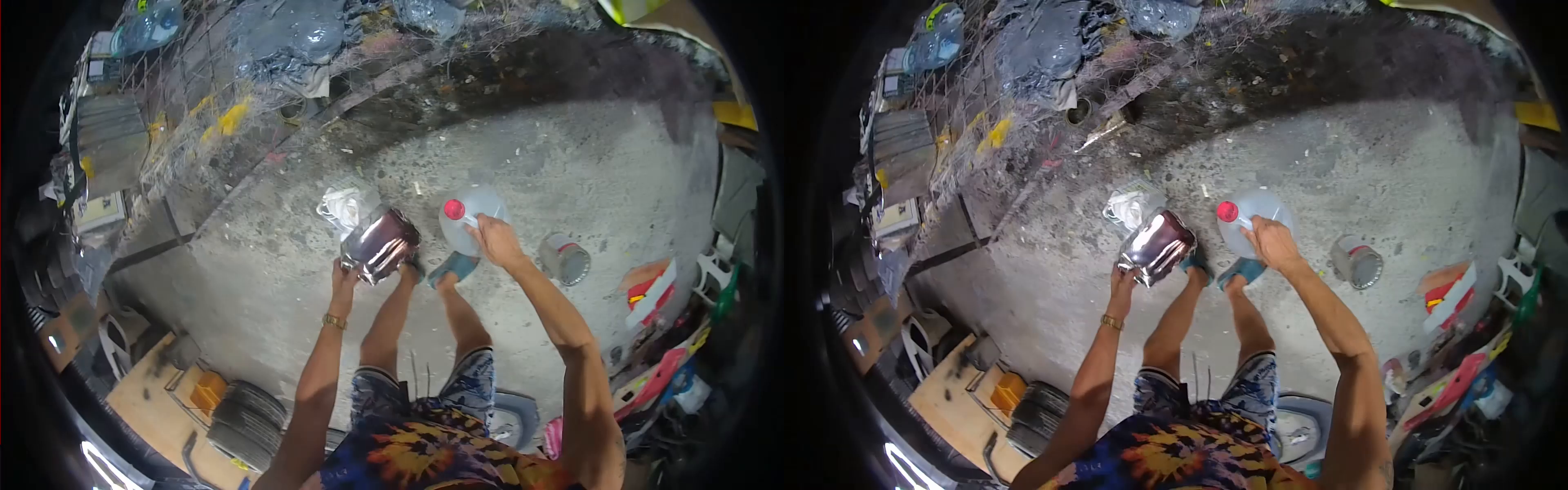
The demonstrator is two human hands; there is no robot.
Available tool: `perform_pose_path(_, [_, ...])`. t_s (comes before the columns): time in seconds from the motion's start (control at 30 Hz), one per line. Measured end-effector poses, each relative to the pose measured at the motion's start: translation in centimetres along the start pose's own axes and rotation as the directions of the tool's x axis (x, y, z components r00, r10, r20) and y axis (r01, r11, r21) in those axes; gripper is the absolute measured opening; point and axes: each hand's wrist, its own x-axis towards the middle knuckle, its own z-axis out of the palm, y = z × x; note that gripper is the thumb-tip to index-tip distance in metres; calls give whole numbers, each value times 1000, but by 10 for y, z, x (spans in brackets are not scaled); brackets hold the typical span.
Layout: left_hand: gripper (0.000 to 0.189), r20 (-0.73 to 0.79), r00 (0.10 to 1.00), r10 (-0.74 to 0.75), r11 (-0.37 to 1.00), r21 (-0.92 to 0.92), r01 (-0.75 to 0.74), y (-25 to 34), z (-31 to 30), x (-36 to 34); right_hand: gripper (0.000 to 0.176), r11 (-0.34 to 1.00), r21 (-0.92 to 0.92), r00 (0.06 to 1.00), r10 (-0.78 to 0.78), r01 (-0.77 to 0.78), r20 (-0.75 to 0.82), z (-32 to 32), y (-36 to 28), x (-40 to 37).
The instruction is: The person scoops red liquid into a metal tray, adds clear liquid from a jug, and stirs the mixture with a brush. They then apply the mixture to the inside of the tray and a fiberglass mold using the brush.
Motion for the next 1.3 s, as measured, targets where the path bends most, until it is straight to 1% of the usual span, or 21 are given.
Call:
perform_pose_path(0.03, [41, 14, 1000, 6, 999, 42, -7, 3, 10, 2, 33, 1000, -21, 999, 20, -19, 27, -14, -7, -12])
perform_pose_path(0.1, [43, 23, 999, 22, 998, 52, -23, 10, 34, 4, 35, 996, -64, 995, 66, -62, 75, -39, -22, -34])
perform_pose_path(0.13, [45, 67, 996, 64, 997, 39, -67, 12, 45, 4, 37, 986, -158, 991, 74, -56, 110, -50, -33, -42])
perform_pose_path(0.2, [49, 150, 976, 157, 987, 13, -161, 15, 66, 5, 36, 972, -230, 977, 98, -53, 189, -56, -39, -55])
perform_pose_path(0.23, [54, 156, 975, 155, 984, 64, -167, 15, 76, 6, 35, 963, -263, 968, 116, -54, 224, -62, -46, -59])
perform_pose_path(0.27, [59, 163, 975, 152, 978, 116, -172, 13, 86, 6, 31, 942, -333, 954, 137, -41, 268, -69, -52, -65])
perform_pose_path(0.3, [64, 171, 974, 149, 970, 169, -177, 14, 97, 5, 30, 925, -376, 941, 167, -46, 295, -67, -48, -70])
perform_pose_path(0.33, [66, 135, 984, 120, 970, 197, -145, 16, 111, 1, 30, 907, -418, 927, 196, -48, 320, -61, -41, -73])
perform_pose_path(0.37, [66, 128, 977, 169, 958, 211, -194, 19, 124, -3, 29, 889, -456, 911, 226, -47, 346, -55, -33, -78])
perform_pose_path(0.4, [66, 120, 968, 219, 944, 227, -241, 14, 135, -3, 32, 875, -482, 864, 285, -58, 414, -61, -35, -78])
perform_pose_path(0.43, [66, 110, 957, 268, 926, 246, -287, 0, 141, 2, 32, 867, -494, 849, 309, -66, 428, -62, -35, -80])
perform_pose_path(0.47, [69, 121, 956, 266, 927, 241, -288, -12, 148, 10, 33, 859, -507, 834, 330, -71, 442, -62, -33, -81])
perform_pose_path(0.57, [73, 182, 948, 262, 881, 354, -312, 18, 171, -15, 33, 851, -519, 807, 362, -81, 467, -61, -25, -82])
perform_pose_path(0.6, [76, 200, 956, 213, 912, 312, -268, 13, 176, -13, 33, 852, -517, 802, 366, -85, 472, -62, -23, -81])
perform_pose_path(0.7, [68, 181, 970, 161, 920, 328, -213, -2, 182, -13, 33, 850, -513, 773, 406, -123, 488, -64, -20, -75])
perform_pose_path(0.8, [72, 175, 978, 111, 943, 293, -159, -9, 183, -12, 33, 815, -559, 734, 473, -153, 487, -62, -19, -70])
perform_pose_path(0.9, [75, 159, 979, 125, 925, 339, -173, -11, 181, -11, 31, 805, -565, 718, 499, -178, 485, -57, -23, -67])
perform_pose_path(1.0, [78, 151, 979, 134, 916, 358, -180, -6, 180, -13, 32, 820, -552, 697, 485, -152, 528, -56, -26, -66])
perform_pose_path(1.1, [78, 137, 983, 119, 919, 360, -161, -3, 177, -12, 32, 792, -581, 640, 547, -186, 540, -46, -28, -60])
perform_pose_path(1.2, [78, 119, 977, 175, 899, 386, -208, -8, 176, -6, 34, 772, -597, 594, 591, -220, 546, -32, -24, -54])
perform_pose_path(1.3, [75, 100, 985, 139, 881, 442, -169, -7, 174, -5, 34, 798, -558, 611, 563, -226, 557, -22, -22, -51])
